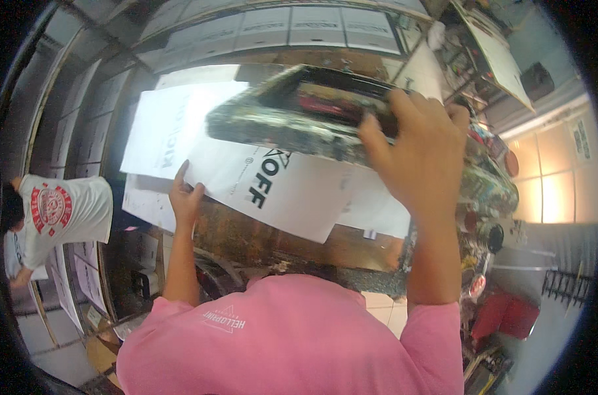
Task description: The person performs screen printing onto white shopping bags by placing a bag on the workstation, lowering the screen, and using a squeegee to apply black ink.
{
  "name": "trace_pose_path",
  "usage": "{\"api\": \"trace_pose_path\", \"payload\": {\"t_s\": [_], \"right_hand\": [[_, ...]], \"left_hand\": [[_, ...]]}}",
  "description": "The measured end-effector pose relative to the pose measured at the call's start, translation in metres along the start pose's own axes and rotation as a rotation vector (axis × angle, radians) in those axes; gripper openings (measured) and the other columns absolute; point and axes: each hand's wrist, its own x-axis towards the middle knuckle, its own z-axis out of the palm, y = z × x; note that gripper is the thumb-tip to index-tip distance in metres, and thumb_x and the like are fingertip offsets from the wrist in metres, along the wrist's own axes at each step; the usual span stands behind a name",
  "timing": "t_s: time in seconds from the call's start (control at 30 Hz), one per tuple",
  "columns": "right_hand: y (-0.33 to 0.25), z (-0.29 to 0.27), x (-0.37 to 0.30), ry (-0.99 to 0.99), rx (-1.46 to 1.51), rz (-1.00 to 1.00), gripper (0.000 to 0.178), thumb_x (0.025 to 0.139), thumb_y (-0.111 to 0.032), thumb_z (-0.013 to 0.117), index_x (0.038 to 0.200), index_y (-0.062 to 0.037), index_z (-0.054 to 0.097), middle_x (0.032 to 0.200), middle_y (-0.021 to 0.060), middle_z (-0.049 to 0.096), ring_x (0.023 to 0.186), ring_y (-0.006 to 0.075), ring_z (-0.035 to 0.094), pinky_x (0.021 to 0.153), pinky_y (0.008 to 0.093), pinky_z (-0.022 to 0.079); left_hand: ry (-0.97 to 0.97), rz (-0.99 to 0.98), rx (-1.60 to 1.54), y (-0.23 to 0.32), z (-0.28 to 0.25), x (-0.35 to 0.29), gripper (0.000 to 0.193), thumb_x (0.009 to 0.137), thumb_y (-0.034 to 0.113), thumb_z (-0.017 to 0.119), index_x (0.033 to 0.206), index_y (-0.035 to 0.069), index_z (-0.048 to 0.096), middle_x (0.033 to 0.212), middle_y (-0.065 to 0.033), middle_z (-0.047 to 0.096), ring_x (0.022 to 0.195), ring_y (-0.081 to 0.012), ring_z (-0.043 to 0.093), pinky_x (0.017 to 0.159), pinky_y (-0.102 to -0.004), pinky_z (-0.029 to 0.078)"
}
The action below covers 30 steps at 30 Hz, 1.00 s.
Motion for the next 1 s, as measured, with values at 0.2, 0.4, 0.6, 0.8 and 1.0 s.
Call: {"api": "trace_pose_path", "payload": {"t_s": [0.2, 0.4, 0.6, 0.8, 1.0], "right_hand": [[-0.014, 0.000, -0.015, 0.003, 0.008, -0.002, 0.028, 0.086, -0.029, 0.065, 0.097, -0.0032, 0.066, 0.091, 0.0128, 0.068, 0.091, 0.0310, 0.064, 0.090, 0.0458, 0.039], [-0.014, -0.002, -0.027, 0.032, -0.011, -0.024, 0.038, 0.087, -0.032, 0.065, 0.111, -0.0025, 0.068, 0.097, 0.0146, 0.070, 0.093, 0.0312, 0.065, 0.090, 0.0448, 0.041], [-0.018, 0.025, -0.084, -0.141, -0.022, -0.066, 0.051, 0.091, -0.040, 0.066, 0.125, -0.0033, 0.063, 0.107, 0.0149, 0.064, 0.099, 0.0322, 0.059, 0.087, 0.0478, 0.041], [-0.018, 0.107, -0.238, -0.593, 0.120, -0.089, 0.044, 0.087, -0.039, 0.073, 0.124, -0.0142, 0.067, 0.109, 0.0117, 0.062, 0.103, 0.0326, 0.058, 0.088, 0.0461, 0.045], [-0.030, 0.178, -0.305, -0.672, 0.256, -0.009, 0.050, 0.086, -0.036, 0.075, 0.128, -0.0120, 0.064, 0.113, 0.0118, 0.063, 0.107, 0.0328, 0.059, 0.094, 0.0491, 0.046]], "left_hand": [[0.101, 0.122, 0.263, -0.128, -0.119, 0.108, 0.072, 0.075, 0.006, 0.068, 0.145, -0.002, 0.053, 0.125, -0.0189, 0.069, 0.098, -0.0239, 0.068, 0.084, -0.0353, 0.056], [0.287, -0.042, 0.704, -0.129, -0.130, 0.160, 0.087, 0.078, 0.033, 0.082, 0.147, -0.007, 0.047, 0.140, -0.0296, 0.059, 0.127, -0.0403, 0.059, 0.109, -0.0422, 0.046], [-0.977, 0.046, -0.976, 0.082, 0.041, -0.091, 0.104, 0.092, 0.041, 0.076, 0.163, 0.003, 0.011, 0.162, -0.0170, 0.038, 0.151, -0.0275, 0.035, 0.120, -0.0458, 0.033], [-0.686, -0.813, -1.168, 0.026, 0.094, -0.163, 0.118, 0.086, 0.087, 0.047, 0.159, 0.000, 0.019, 0.160, -0.0265, 0.028, 0.148, -0.0425, 0.034, 0.123, -0.0529, 0.029], [-0.554, -1.113, -1.066, -0.060, 0.142, -0.161, 0.137, 0.076, 0.101, 0.029, 0.162, -0.003, 0.008, 0.164, -0.0306, 0.019, 0.151, -0.0472, 0.024, 0.123, -0.0562, 0.026]]}}
